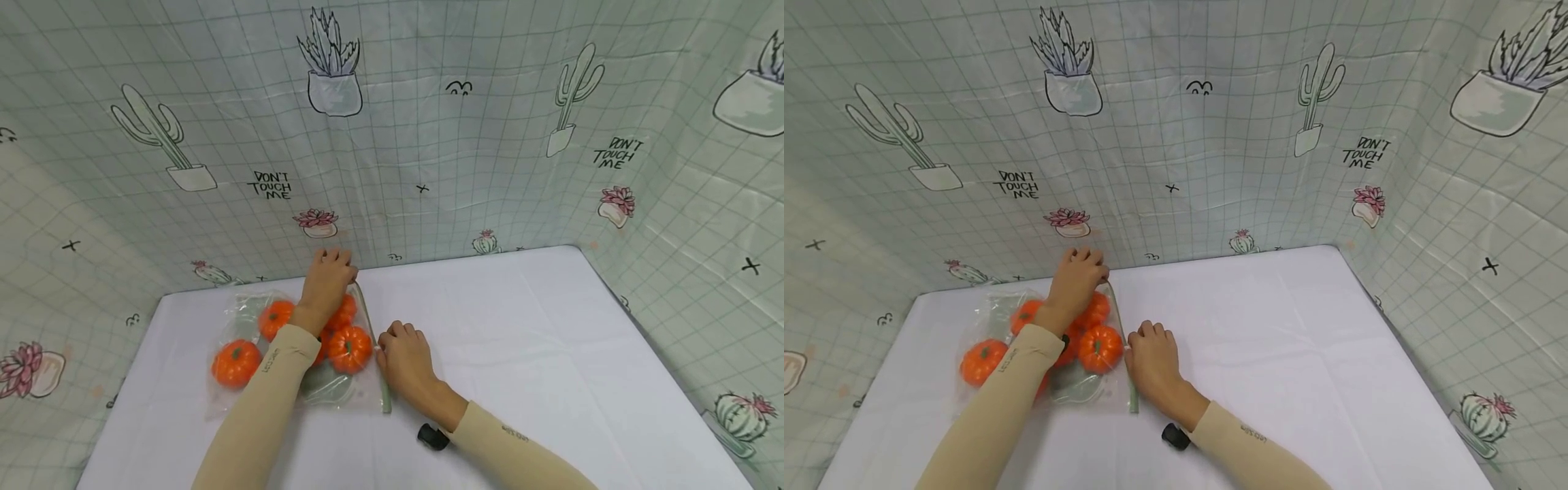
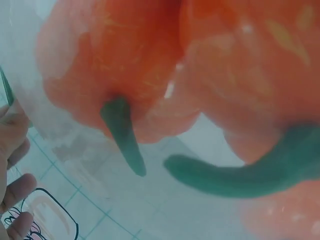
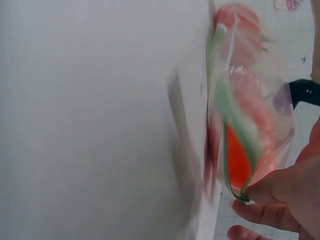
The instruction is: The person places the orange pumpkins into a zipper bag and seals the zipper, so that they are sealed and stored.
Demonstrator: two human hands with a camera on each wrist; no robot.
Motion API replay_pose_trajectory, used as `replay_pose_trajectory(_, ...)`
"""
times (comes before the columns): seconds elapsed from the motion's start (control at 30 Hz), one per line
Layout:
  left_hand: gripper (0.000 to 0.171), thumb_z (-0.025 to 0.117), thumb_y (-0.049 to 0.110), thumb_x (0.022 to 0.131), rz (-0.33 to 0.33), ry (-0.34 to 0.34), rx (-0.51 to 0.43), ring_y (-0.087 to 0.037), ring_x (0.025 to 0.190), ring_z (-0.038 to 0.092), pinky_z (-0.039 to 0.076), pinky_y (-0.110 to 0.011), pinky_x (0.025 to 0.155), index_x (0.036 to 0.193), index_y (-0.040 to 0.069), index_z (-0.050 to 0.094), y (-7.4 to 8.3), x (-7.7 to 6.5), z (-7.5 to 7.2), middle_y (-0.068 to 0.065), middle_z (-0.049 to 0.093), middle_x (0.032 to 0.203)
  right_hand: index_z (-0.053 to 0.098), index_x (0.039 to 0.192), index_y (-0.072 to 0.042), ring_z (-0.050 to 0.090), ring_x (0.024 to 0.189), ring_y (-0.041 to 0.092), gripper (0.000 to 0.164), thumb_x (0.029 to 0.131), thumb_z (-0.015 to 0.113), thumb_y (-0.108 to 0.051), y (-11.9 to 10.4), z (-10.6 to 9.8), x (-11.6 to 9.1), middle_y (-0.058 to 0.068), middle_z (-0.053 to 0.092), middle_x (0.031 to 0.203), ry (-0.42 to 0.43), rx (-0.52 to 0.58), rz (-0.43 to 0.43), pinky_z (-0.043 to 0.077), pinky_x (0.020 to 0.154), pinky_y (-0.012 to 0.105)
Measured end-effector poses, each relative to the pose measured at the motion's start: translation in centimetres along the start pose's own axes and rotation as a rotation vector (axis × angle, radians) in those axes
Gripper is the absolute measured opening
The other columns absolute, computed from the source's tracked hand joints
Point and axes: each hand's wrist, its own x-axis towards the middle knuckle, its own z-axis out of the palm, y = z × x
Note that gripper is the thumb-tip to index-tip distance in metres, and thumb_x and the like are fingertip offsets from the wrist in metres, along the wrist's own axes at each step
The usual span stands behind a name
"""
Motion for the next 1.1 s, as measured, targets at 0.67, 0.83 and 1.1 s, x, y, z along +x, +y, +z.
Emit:
replay_pose_trajectory(0.67, 0.017, 0.081, 0.001, 0.088, -0.112, 0.032, 0.011, -0.030, 0.109, 0.055, 0.042, -0.049, 0.100, 0.097, 0.015, 0.082, -0.3, 0.3, -0.4, -0.009, 0.061, 0.108, 0.074, 0.079, -0.010, 0.055, 0.079, 0.018, 0.009, 0.081, 0.083, -0.010, -0.1, -0.7, -5.0, 0.002, 0.061, 0.087, -0.010, -0.025, -0.091, 0.040, 0.065, 0.028)
replay_pose_trajectory(0.83, 0.018, 0.081, 0.002, 0.089, -0.119, 0.011, 0.025, -0.031, 0.111, 0.055, 0.042, -0.049, 0.102, 0.099, 0.016, 0.082, -0.3, 0.3, -0.3, -0.009, 0.062, 0.111, 0.076, 0.081, -0.009, 0.054, 0.079, 0.017, 0.007, 0.082, 0.082, -0.012, -0.1, -1.2, -5.9, 0.001, 0.061, 0.087, -0.069, -0.020, -0.098, 0.039, 0.065, 0.027)
replay_pose_trajectory(1.1, 0.016, 0.080, 0.007, 0.092, -0.096, -0.020, 0.019, -0.029, 0.110, 0.054, 0.042, -0.047, 0.101, 0.102, 0.018, 0.081, -0.4, 0.2, -0.4, -0.008, 0.060, 0.111, 0.079, 0.088, -0.010, 0.056, 0.083, 0.017, 0.005, 0.087, 0.081, -0.014, 0.1, -1.6, -6.5, 0.002, 0.063, 0.092, -0.113, 0.009, -0.093, 0.041, 0.068, 0.027)
